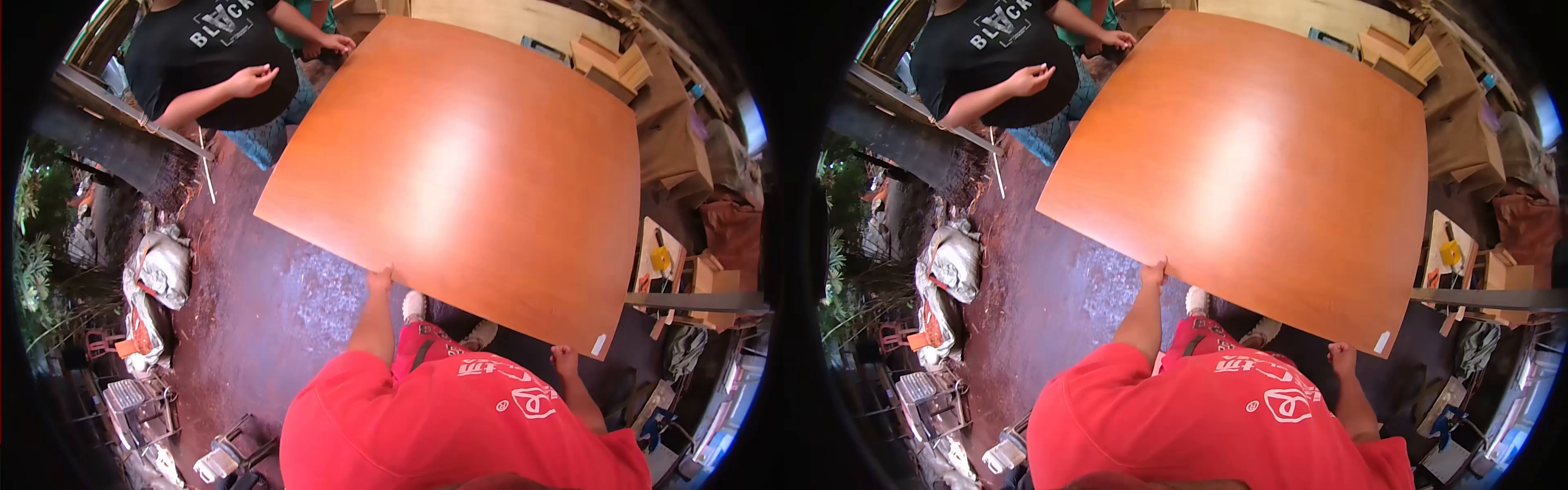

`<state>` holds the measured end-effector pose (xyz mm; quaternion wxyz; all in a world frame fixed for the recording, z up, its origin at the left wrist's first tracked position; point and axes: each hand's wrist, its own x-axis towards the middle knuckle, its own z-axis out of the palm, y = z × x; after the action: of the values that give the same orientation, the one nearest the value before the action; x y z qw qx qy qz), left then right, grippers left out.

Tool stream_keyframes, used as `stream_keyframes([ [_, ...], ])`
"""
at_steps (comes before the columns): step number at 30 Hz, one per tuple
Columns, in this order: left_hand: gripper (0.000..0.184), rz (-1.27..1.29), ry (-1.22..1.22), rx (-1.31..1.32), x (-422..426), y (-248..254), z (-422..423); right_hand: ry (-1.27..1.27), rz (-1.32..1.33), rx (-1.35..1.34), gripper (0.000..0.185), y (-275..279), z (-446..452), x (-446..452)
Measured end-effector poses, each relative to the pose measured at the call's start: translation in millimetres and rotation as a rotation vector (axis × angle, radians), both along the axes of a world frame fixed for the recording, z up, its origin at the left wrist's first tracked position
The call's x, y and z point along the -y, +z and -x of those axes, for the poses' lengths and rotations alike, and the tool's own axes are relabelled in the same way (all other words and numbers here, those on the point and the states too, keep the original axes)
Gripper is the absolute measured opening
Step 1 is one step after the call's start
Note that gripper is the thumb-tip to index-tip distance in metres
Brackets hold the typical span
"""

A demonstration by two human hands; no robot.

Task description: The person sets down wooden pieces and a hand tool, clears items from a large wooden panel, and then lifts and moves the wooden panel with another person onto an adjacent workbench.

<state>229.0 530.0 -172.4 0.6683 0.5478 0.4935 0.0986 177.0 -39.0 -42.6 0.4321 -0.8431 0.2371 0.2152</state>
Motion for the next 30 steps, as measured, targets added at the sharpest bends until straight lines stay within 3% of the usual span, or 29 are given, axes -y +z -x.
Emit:
stream_keyframes([
  [4,0.031,0.155,-0.056,0.01,-10,17,6,0.057,0.048,0.041,0.023,19,-14,-51],
  [6,0.033,0.266,-0.182,-0.148,-22,27,11,0.089,0.047,0.089,0.03,25,-19,-68],
  [9,0.031,0.331,-0.332,-0.115,-46,5,20,0.157,0.084,0.109,0.032,25,-26,-82],
  [11,0.031,0.346,-0.265,0.053,-50,-6,25,0.155,0.039,0.042,0.033,29,-29,-90],
  [16,0.033,0.314,-0.192,-0.087,-84,15,24,0.147,0.014,-0.042,0.035,52,-40,-127],
  [21,0.031,0.265,-0.013,0.02,-122,0,23,0.149,0.03,-0.057,0.033,59,-44,-130],
  [25,0.029,0.167,-0.077,-0.031,-161,8,19,0.128,-0.017,-0.09,0.032,70,-44,-130],
  [30,0.03,0.113,0.099,0.053,-194,-3,16,0.244,0.021,-0.08,0.029,80,-35,-130],
])
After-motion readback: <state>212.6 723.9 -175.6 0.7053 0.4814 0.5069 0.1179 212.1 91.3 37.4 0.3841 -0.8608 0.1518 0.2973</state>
